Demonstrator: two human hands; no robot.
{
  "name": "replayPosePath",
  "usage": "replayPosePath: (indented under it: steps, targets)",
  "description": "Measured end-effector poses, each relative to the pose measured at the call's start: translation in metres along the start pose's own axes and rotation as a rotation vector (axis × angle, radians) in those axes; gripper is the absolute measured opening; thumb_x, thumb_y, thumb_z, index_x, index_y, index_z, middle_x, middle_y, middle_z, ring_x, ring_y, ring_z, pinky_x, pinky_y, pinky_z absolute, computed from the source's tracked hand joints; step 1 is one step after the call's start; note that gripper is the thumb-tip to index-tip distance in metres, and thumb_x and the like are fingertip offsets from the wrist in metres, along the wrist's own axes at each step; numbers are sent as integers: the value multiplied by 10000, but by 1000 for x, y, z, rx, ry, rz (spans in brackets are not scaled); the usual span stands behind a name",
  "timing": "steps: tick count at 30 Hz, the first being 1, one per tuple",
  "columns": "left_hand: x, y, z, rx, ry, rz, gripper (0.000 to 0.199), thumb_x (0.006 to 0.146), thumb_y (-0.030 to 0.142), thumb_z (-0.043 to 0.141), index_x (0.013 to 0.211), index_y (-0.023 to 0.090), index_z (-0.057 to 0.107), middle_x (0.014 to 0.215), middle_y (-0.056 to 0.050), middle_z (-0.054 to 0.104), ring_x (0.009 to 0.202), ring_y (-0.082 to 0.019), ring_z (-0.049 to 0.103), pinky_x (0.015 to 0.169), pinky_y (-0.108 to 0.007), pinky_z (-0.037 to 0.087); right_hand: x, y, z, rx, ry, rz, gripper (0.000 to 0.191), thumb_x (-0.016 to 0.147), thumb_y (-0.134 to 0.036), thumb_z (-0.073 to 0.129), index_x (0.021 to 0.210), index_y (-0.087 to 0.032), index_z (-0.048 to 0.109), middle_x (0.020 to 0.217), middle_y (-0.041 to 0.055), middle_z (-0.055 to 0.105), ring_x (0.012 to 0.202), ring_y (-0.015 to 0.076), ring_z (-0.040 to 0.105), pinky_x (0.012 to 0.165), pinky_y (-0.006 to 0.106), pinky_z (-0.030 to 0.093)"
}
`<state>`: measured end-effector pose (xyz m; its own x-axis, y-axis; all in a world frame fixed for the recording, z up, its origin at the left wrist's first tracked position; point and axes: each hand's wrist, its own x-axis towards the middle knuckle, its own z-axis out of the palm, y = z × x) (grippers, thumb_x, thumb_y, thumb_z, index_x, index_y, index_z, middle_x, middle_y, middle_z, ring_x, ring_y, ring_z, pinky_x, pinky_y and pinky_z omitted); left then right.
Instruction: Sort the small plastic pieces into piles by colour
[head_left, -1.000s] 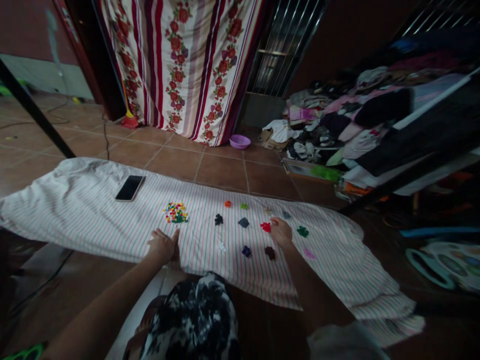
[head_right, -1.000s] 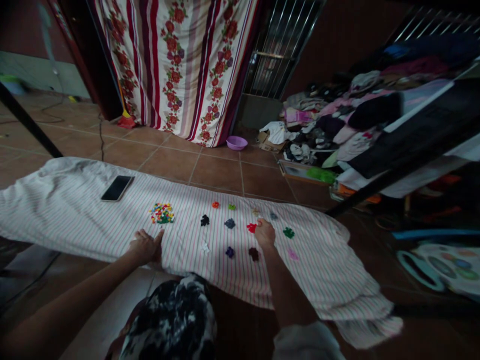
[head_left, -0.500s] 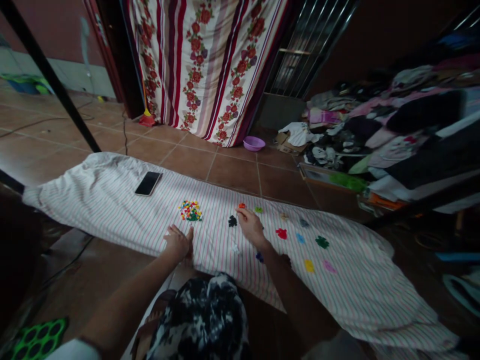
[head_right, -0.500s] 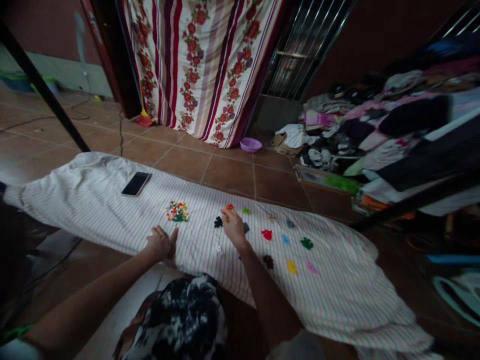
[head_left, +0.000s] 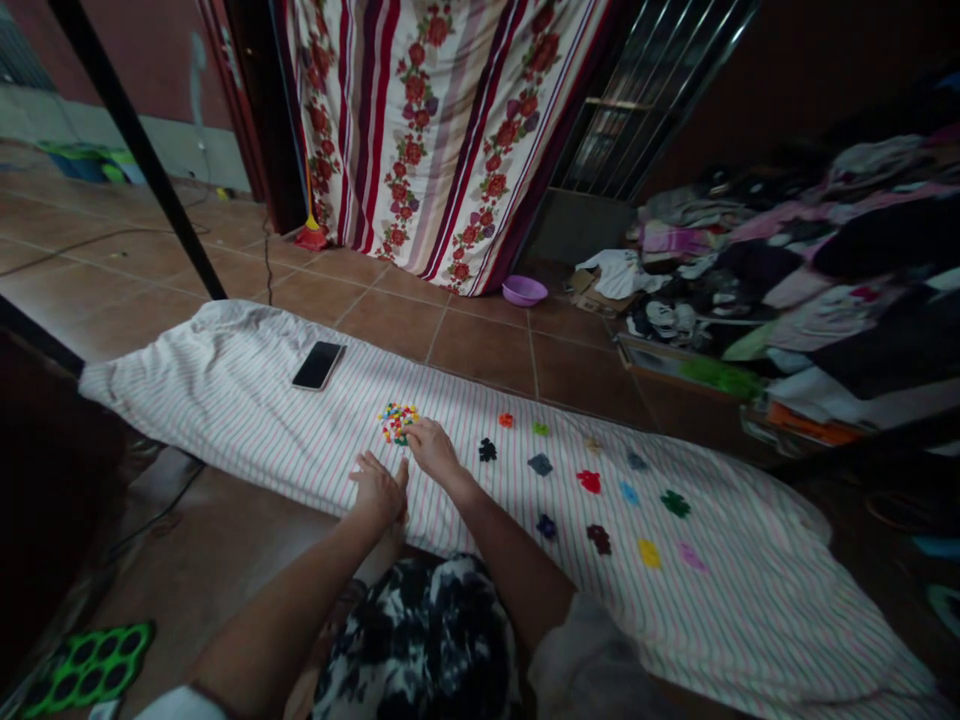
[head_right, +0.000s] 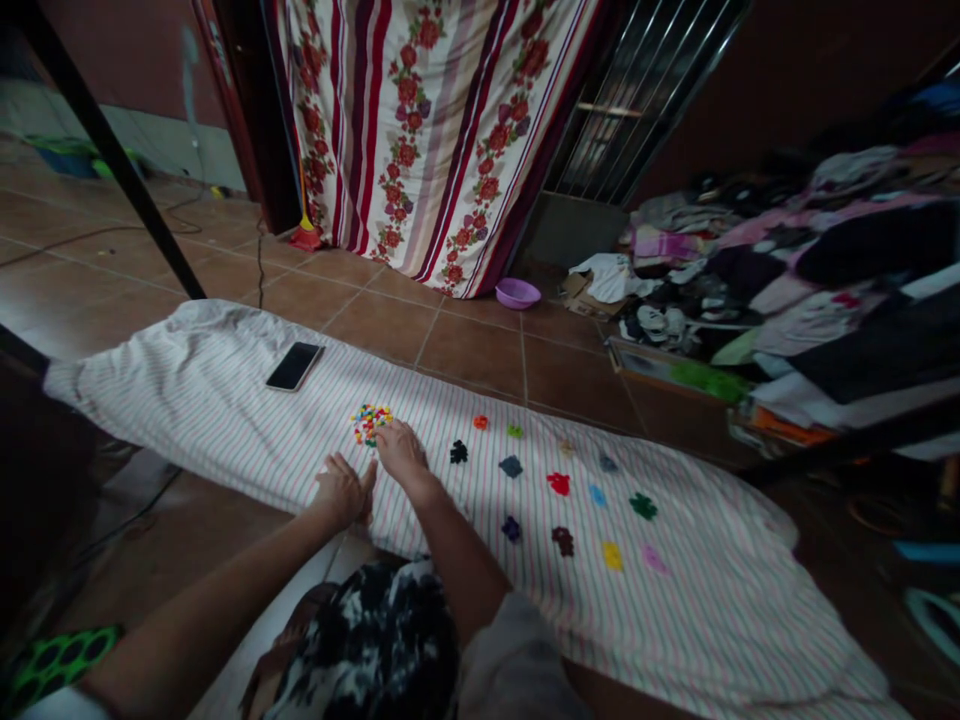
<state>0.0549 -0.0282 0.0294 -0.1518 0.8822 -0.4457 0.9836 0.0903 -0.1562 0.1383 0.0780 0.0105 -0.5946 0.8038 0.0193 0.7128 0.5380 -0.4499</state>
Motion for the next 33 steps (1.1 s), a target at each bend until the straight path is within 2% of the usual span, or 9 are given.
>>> replayPosePath:
  steps: [6,11,16,22,27,33]
  targets:
    - [4,0,5,-16,4,-1,910,758,538,623,1512,238,210,1466,-359,318,1327,-568,321,830,-720,412,19,-11,0,-119,-67,55,368,970,-217,387,1169,-277,691,1165,65,631,1102,200,501,946,299,366]
    - [9,2,9,-53,16,-11,999,695,567,682,1512,252,202,1481,-349,300,1336,-570,300,850,-747,387,29,-15,0,-153,-64,102,369,962,-231,386,1153,-263,700,1160,80,631,1087,217,494,929,306,366]
    - [12,2,11,-52,0,-10,976,707,571,668,1509,256,210,1483,-344,303,1337,-564,305,852,-751,384,39,-17,1,-180,-52,136,335,942,-229,422,1098,-270,717,1109,58,659,1046,195,511,903,288,371]
    - [9,2,8,-39,1,-11,1001,696,570,685,1508,254,193,1472,-352,313,1333,-570,308,847,-724,402,43,-17,3,-224,-50,139,321,938,-199,414,1032,-238,718,1079,52,675,1034,186,525,869,272,384]
    - [9,1,9,-49,28,4,979,706,573,665,1507,253,202,1473,-341,322,1328,-567,320,841,-743,394,44,-21,2,-261,-68,196,313,944,-215,418,1033,-217,719,1085,83,683,1042,201,545,856,290,401]
    - [11,3,8,-51,-5,-5,1017,684,568,691,1507,239,192,1477,-348,305,1325,-580,312,831,-765,379,50,-24,1,-250,-99,208,252,914,-229,491,1006,-221,725,1081,88,685,1058,219,546,857,305,415]
